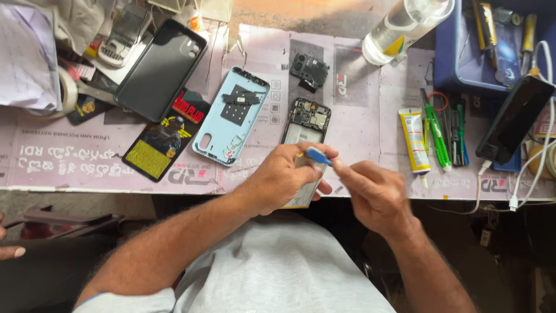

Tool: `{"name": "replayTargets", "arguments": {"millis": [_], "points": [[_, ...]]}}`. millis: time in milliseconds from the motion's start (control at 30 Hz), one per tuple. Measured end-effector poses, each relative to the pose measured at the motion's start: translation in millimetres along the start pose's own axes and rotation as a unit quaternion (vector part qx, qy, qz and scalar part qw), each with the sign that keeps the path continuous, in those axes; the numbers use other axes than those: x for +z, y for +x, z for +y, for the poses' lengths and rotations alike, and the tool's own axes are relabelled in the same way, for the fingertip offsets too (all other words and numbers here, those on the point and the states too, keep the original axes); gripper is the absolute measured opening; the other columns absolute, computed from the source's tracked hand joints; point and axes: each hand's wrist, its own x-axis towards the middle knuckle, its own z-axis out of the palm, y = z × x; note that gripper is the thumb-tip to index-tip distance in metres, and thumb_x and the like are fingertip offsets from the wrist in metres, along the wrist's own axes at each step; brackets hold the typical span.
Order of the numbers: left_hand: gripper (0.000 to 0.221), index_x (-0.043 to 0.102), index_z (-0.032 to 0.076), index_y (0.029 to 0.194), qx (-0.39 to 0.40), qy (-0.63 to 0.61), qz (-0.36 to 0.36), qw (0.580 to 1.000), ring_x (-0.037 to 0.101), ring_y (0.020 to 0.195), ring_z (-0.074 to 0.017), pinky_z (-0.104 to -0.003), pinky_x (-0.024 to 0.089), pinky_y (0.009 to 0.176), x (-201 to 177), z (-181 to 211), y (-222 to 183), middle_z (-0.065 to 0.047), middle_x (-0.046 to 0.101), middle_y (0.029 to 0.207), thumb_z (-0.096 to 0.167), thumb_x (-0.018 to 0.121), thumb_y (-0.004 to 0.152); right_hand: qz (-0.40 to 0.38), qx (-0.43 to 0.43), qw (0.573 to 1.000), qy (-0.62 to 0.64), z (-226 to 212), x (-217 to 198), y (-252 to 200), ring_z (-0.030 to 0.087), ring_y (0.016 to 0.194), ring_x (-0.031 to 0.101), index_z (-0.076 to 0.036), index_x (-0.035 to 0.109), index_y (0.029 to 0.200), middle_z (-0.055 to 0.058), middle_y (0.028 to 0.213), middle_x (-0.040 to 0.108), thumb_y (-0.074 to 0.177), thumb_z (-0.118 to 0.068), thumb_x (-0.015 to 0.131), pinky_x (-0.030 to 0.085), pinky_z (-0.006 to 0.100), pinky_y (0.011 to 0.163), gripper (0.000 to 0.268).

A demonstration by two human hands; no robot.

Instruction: The person disassembles a phone, removes an internal component, wipes a battery with a brush, and places the battery into the phone chassis.

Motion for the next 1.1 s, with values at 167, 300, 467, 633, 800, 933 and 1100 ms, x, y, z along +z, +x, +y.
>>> {"name": "replayTargets", "arguments": {"millis": [167,300,467,633,800,933,1100], "points": [[0.036,0.063,-0.001,0.131,-0.007,-0.002,0.002,1.000,0.075,0.087,-0.0193,-0.033,0.064,0.068,2,0,1,-0.015,0.071,0.109,0.005,0.056,0.096,0.006,0.006,1.000,-0.013,0,-4,3,0.020,0.064,0.064,-0.012,0.067,0.133,0.009,0.083,0.067,0.087,0.009,0.071,0.051,0.034,0.055,0.051],[0.034,0.063,0.000,0.130,-0.005,0.018,0.004,1.000,0.075,0.087,-0.0186,-0.032,0.064,0.069,2,3,4,-0.013,0.071,0.111,0.008,0.055,0.098,0.003,-0.016,0.999,-0.038,-1,-8,2,0.020,0.065,0.065,-0.012,0.067,0.133,0.009,0.084,0.068,0.086,0.008,0.070,0.051,0.034,0.055,0.051],[0.032,0.063,0.000,0.128,0.006,0.005,-0.004,1.000,0.074,0.088,-0.0176,-0.031,0.064,0.070,3,3,-2,-0.008,0.068,0.119,0.007,0.055,0.097,0.001,-0.010,0.999,-0.033,2,-8,0,0.017,0.061,0.064,-0.013,0.068,0.131,0.007,0.080,0.068,0.087,0.007,0.072,0.049,0.032,0.051,0.048],[0.032,0.063,0.000,0.128,-0.003,0.013,-0.002,1.000,0.074,0.087,-0.0184,-0.032,0.064,0.069,5,0,0,-0.012,0.069,0.113,0.007,0.055,0.098,0.003,0.002,1.000,-0.021,3,-8,-2,0.015,0.063,0.066,-0.013,0.067,0.132,0.006,0.084,0.070,0.089,0.006,0.072,0.051,0.029,0.052,0.048],[0.033,0.063,0.001,0.130,-0.006,0.025,0.002,1.000,0.075,0.088,-0.0185,-0.032,0.065,0.070,3,1,1,-0.013,0.070,0.110,0.007,0.055,0.098,0.004,-0.011,1.000,-0.016,1,-6,-4,0.017,0.066,0.067,-0.014,0.067,0.134,0.007,0.086,0.070,0.090,0.006,0.071,0.054,0.031,0.056,0.048],[0.034,0.063,-0.001,0.130,0.004,0.016,0.002,1.000,0.074,0.088,-0.0186,-0.032,0.064,0.070,3,0,-2,-0.011,0.070,0.117,0.005,0.054,0.097,-0.007,-0.024,0.999,-0.039,7,0,-7,0.022,0.069,0.066,-0.013,0.068,0.133,0.011,0.088,0.070,0.087,0.009,0.066,0.054,0.036,0.058,0.051],[0.039,0.061,-0.003,0.131,0.077,-0.036,0.016,0.996,0.074,0.087,-0.0228,-0.035,0.066,0.073,-20,18,-7,-0.015,0.070,0.122,-0.003,0.054,0.093,0.006,0.125,0.971,-0.204,16,-22,-8,0.026,0.068,0.064,-0.007,0.071,0.133,0.012,0.088,0.070,0.093,0.002,0.077,0.050,0.040,0.059,0.042]]}}
